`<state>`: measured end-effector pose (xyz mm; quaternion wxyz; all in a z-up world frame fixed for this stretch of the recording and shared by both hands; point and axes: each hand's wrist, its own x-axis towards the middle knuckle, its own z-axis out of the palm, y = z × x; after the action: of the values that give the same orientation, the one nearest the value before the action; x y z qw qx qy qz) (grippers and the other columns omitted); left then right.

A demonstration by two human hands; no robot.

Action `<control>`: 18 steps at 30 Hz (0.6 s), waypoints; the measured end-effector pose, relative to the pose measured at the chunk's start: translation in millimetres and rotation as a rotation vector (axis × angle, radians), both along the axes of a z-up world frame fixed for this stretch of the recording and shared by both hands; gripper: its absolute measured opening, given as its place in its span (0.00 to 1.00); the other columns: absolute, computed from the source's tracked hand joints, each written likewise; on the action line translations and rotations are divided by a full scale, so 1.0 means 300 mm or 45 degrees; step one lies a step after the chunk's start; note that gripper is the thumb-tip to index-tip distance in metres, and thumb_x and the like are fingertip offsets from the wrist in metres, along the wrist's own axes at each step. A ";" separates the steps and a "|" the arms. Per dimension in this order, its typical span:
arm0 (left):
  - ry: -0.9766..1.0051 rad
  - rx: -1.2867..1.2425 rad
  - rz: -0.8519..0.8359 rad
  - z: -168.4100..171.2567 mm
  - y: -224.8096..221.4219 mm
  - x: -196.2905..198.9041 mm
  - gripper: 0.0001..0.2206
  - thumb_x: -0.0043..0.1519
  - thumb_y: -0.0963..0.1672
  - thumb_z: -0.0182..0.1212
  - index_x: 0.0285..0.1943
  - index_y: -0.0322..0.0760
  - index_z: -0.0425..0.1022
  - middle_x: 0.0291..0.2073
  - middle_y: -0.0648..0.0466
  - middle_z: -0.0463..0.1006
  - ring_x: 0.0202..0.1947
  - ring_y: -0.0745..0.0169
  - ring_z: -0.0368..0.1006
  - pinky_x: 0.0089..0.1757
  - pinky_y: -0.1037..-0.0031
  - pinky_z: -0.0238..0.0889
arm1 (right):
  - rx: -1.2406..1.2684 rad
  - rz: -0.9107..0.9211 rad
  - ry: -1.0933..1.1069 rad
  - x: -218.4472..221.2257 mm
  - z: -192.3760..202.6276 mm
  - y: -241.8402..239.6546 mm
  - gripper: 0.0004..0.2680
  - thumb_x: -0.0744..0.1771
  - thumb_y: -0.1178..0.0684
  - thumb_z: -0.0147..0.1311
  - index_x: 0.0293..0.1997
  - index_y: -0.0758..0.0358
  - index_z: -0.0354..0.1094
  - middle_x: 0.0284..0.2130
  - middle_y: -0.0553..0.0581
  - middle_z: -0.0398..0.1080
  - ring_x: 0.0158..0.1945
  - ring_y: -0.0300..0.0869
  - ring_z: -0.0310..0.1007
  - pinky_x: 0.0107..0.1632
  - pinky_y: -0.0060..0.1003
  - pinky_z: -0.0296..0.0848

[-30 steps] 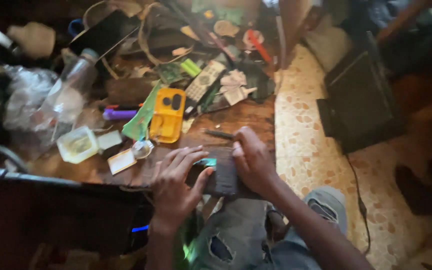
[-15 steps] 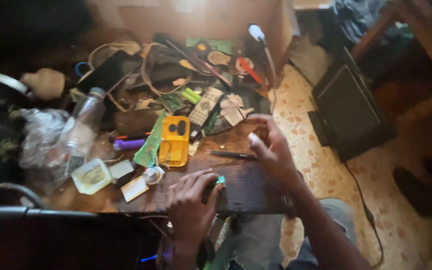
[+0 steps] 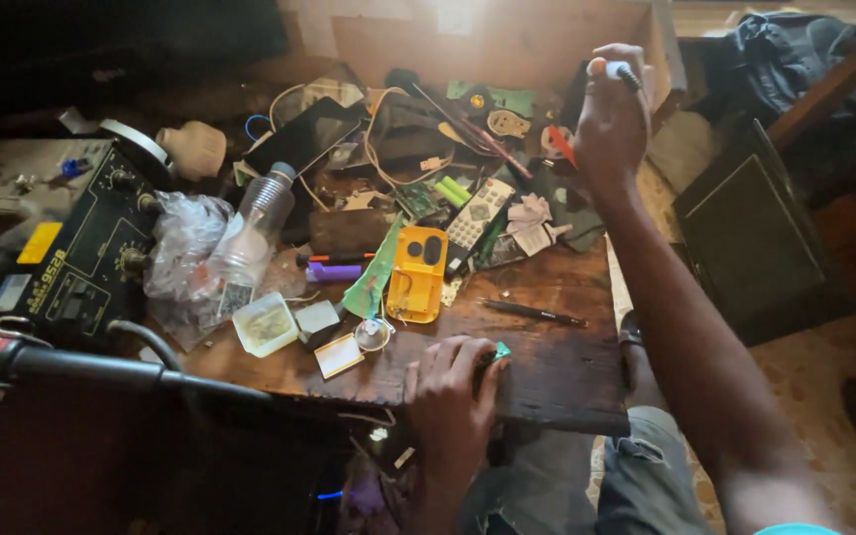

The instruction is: Soldering electronic components onto a small circuit board at a repair workbench.

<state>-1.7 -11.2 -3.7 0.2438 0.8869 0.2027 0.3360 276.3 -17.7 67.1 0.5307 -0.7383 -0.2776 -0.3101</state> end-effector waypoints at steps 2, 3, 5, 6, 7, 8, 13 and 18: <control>-0.043 -0.070 0.016 -0.009 -0.003 0.003 0.06 0.50 0.46 0.58 0.35 0.48 0.70 0.34 0.60 0.71 0.36 0.59 0.65 0.34 0.69 0.54 | -0.101 -0.119 -0.212 -0.005 0.014 -0.020 0.03 0.67 0.55 0.40 0.36 0.52 0.60 0.29 0.47 0.66 0.32 0.37 0.62 0.21 0.28 0.63; -0.047 -0.075 0.019 0.003 -0.006 0.002 0.06 0.50 0.46 0.58 0.35 0.48 0.70 0.34 0.60 0.71 0.36 0.59 0.65 0.34 0.69 0.54 | -0.106 -0.116 -0.217 -0.034 0.022 -0.039 0.03 0.67 0.55 0.40 0.36 0.52 0.60 0.29 0.47 0.66 0.32 0.37 0.62 0.21 0.28 0.63; -0.069 -0.131 0.055 0.025 -0.010 -0.003 0.06 0.50 0.45 0.58 0.35 0.46 0.70 0.33 0.59 0.71 0.34 0.57 0.64 0.34 0.68 0.55 | -0.042 -0.042 -0.428 -0.095 0.032 -0.081 0.07 0.68 0.54 0.37 0.37 0.62 0.61 0.30 0.54 0.64 0.32 0.39 0.63 0.27 0.28 0.66; -0.070 -0.136 0.053 0.024 -0.010 -0.002 0.06 0.50 0.45 0.58 0.35 0.46 0.70 0.33 0.59 0.71 0.34 0.57 0.64 0.34 0.68 0.55 | -0.047 -0.043 -0.429 -0.129 0.033 -0.114 0.07 0.68 0.54 0.37 0.37 0.62 0.61 0.30 0.54 0.64 0.32 0.39 0.63 0.27 0.28 0.66; -0.065 -0.100 0.074 0.022 -0.011 -0.001 0.06 0.51 0.45 0.57 0.35 0.45 0.70 0.33 0.59 0.71 0.33 0.57 0.64 0.33 0.68 0.55 | 0.030 0.021 -0.421 -0.164 0.033 -0.147 0.04 0.66 0.61 0.38 0.38 0.65 0.61 0.33 0.56 0.64 0.32 0.39 0.62 0.30 0.28 0.65; -0.058 -0.063 0.108 0.016 -0.011 -0.007 0.06 0.52 0.46 0.57 0.36 0.45 0.70 0.32 0.59 0.71 0.33 0.56 0.64 0.33 0.68 0.56 | 0.110 0.097 -0.410 -0.202 0.029 -0.172 0.05 0.64 0.68 0.40 0.38 0.69 0.61 0.35 0.59 0.64 0.33 0.40 0.61 0.34 0.29 0.64; -0.092 -0.022 0.116 0.025 -0.012 -0.006 0.06 0.53 0.46 0.57 0.36 0.45 0.69 0.32 0.57 0.69 0.33 0.55 0.64 0.33 0.68 0.56 | 0.616 0.247 0.243 -0.448 -0.030 -0.394 0.11 0.64 0.43 0.43 0.44 0.56 0.60 0.31 0.49 0.60 0.26 0.31 0.55 0.28 0.22 0.56; -0.169 -0.076 0.102 0.013 -0.019 -0.013 0.07 0.53 0.45 0.55 0.38 0.43 0.68 0.34 0.54 0.68 0.35 0.53 0.64 0.36 0.68 0.56 | 1.285 0.598 0.751 -0.564 -0.173 -0.657 0.14 0.62 0.44 0.46 0.46 0.58 0.66 0.22 0.50 0.65 0.20 0.32 0.57 0.24 0.25 0.56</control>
<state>-5.6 -16.9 0.2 0.2693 0.8462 0.2315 0.3972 107.2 -214.7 15.2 0.9220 -0.3707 -0.0937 -0.0614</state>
